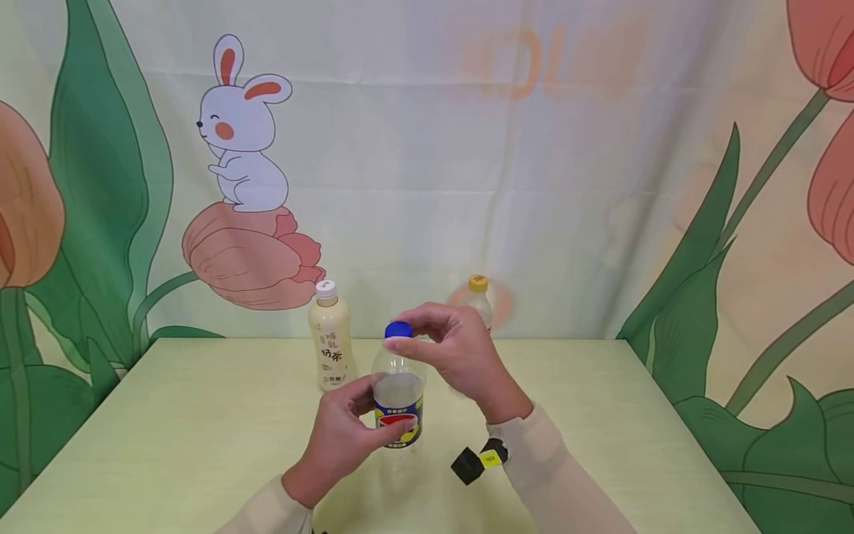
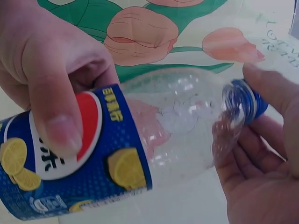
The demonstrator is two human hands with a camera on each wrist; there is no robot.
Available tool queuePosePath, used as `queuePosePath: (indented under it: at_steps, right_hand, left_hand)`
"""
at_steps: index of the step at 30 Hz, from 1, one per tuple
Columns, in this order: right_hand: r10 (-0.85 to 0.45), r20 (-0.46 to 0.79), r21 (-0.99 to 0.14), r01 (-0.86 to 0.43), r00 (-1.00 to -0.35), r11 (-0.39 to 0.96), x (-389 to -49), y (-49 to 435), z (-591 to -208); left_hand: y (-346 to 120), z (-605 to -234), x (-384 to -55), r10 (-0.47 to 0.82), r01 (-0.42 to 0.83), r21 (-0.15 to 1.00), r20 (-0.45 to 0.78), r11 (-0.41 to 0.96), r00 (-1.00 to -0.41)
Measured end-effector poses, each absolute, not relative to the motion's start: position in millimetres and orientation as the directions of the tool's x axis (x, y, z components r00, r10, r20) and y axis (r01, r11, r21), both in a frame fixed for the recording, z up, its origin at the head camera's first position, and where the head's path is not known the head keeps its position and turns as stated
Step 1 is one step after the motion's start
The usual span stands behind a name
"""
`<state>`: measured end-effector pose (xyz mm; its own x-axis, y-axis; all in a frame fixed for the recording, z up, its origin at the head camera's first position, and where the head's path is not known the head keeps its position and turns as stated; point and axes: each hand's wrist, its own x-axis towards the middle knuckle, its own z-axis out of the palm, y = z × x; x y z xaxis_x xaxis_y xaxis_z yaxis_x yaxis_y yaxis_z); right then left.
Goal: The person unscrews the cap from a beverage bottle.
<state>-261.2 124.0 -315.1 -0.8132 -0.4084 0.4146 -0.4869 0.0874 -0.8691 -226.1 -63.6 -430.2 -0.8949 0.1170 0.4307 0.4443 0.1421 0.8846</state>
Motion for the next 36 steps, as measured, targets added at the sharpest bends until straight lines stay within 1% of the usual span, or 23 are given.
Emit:
queuePosePath:
  at_steps: [6,10,17,21,25,31,33,36]
  right_hand:
    - [-0.513,0.406,-0.878,-0.479,-0.756,0.012,-269,128,-317]
    - [-0.562,0.39,-0.882,-0.472,-0.73,0.001,-273,131,-318]
    - [-0.579,0.387,-0.88,-0.475,-0.718,0.0,-274,131,-320]
    - [-0.56,0.41,-0.88,-0.473,-0.72,-0.037,-273,129,-323]
    - [-0.493,0.44,-0.88,-0.471,-0.75,-0.069,-268,125,-326]
    - [-0.321,0.4,-0.902,-0.431,-0.859,0.031,-254,115,-322]
    - [-0.271,0.397,-0.903,-0.426,-0.877,0.059,-250,112,-320]
    - [-0.219,0.405,-0.898,-0.432,-0.888,0.089,-246,108,-320]
  left_hand:
    - [-65,-430,-225,0.127,0.455,0.881,0.44,0.131,-0.889]
    - [-65,-432,-226,0.136,0.472,0.874,0.456,0.12,-0.879]
    - [-65,-432,-227,0.127,0.485,0.865,0.471,0.128,-0.873]
    - [-64,-431,-227,0.117,0.483,0.864,0.47,0.14,-0.875]
    - [-64,-432,-228,0.117,0.474,0.868,0.46,0.146,-0.88]
    - [-63,-433,-229,0.108,0.467,0.872,0.455,0.148,-0.884]
    - [-62,-434,-229,0.104,0.473,0.868,0.462,0.152,-0.881]
    - [-62,-436,-230,0.1,0.48,0.863,0.47,0.159,-0.877]
